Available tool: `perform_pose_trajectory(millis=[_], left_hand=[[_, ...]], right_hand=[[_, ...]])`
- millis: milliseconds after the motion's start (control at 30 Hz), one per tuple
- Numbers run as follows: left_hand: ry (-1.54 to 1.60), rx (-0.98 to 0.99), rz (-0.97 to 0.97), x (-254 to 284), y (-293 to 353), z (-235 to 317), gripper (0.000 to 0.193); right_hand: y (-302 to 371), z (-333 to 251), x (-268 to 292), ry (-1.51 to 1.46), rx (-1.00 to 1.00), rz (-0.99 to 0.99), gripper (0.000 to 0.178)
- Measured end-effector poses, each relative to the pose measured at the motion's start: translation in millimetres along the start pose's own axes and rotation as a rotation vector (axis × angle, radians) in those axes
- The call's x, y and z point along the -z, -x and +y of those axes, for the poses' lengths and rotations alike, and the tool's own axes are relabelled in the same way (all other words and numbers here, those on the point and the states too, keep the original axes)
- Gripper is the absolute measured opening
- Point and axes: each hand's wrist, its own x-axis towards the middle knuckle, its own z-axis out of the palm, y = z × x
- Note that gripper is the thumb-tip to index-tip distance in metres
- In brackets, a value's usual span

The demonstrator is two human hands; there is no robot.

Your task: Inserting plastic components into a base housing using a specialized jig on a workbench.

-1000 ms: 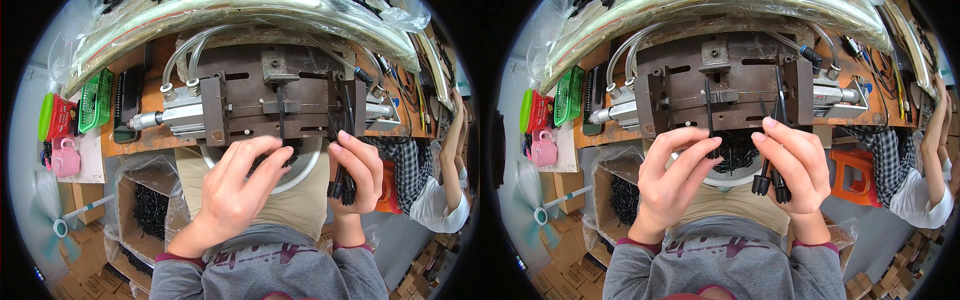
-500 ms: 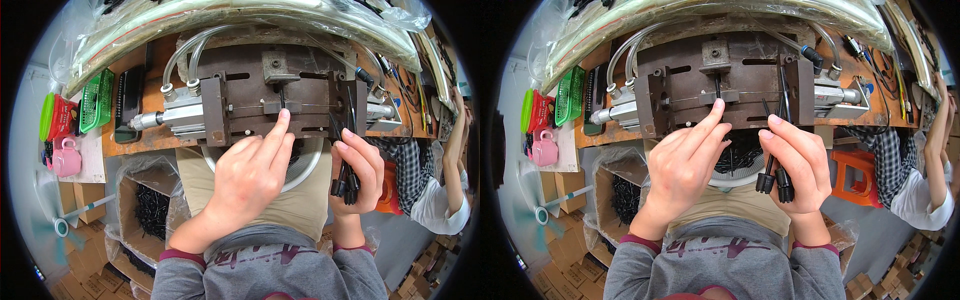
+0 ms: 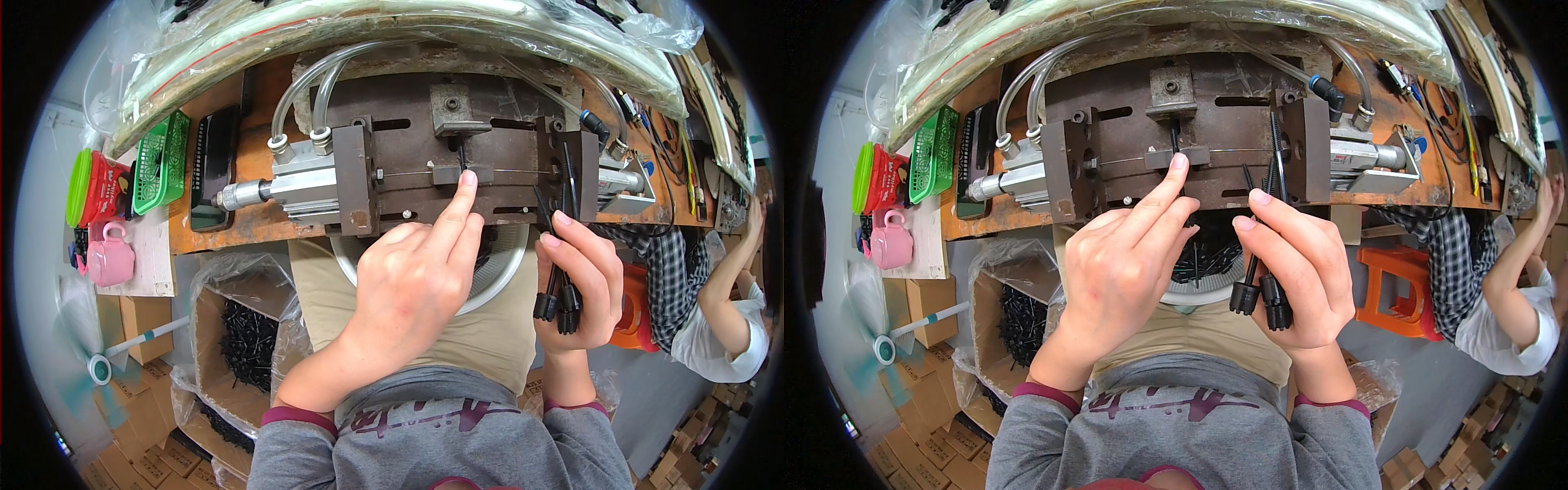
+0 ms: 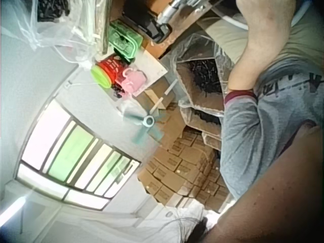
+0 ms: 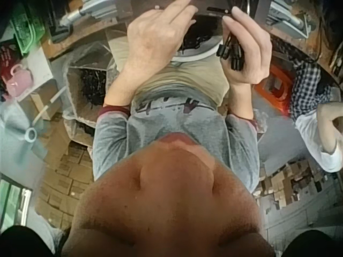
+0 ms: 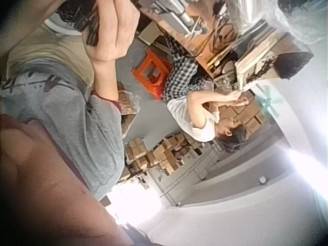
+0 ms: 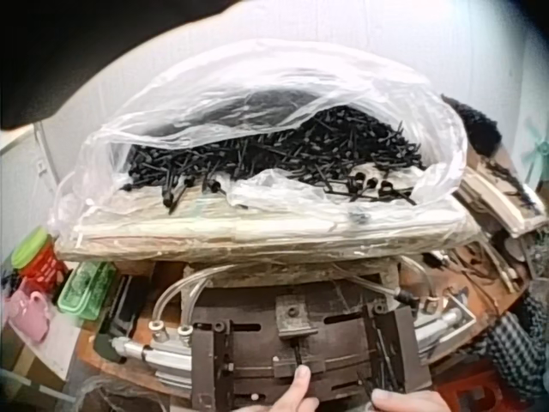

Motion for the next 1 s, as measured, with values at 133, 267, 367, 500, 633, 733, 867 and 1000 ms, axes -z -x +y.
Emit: perform_pose_trajectory(millis=[133,267,367,500,633,733,867,1000], left_hand=[[-0.001,0.004,-0.005,-0.6,0.9,-0.6,0.028],[0.015,0.010,-0.005,0.1,0.9,-0.9,0.028],[0.021,0.011,-0.003,-0.5,1.3,-1.5,0.028],[0.027,0.014,-0.004,-0.4,1.6,-2.6,0.028],[0.031,0.018,-0.004,0.2,1.5,-2.4,0.027],[0.029,0.020,-0.011,1.5,1.0,-2.1,0.027],[0.035,0.021,-0.001,0.5,1.2,-2.4,0.026],[0.040,0.021,-0.001,1.5,1.3,-2.6,0.026]], right_hand=[[-0.9,-0.2,-1.1,0.001,0.013,0.014,0.031],[1.4,-1.4,-0.8,0.027,-0.002,0.002,0.030],[2.2,-3.3,-0.7,0.050,-0.020,-0.002,0.031],[3.3,-5.2,0.2,0.068,-0.032,-0.007,0.033],[4.3,-5.8,1.6,0.073,-0.029,-0.020,0.035],[5.9,-5.4,1.2,0.084,-0.022,-0.012,0.037],[6.0,-6.2,0.9,0.059,-0.019,-0.029,0.038],[6.4,-7.2,0.1,0.054,-0.018,-0.024,0.037]])
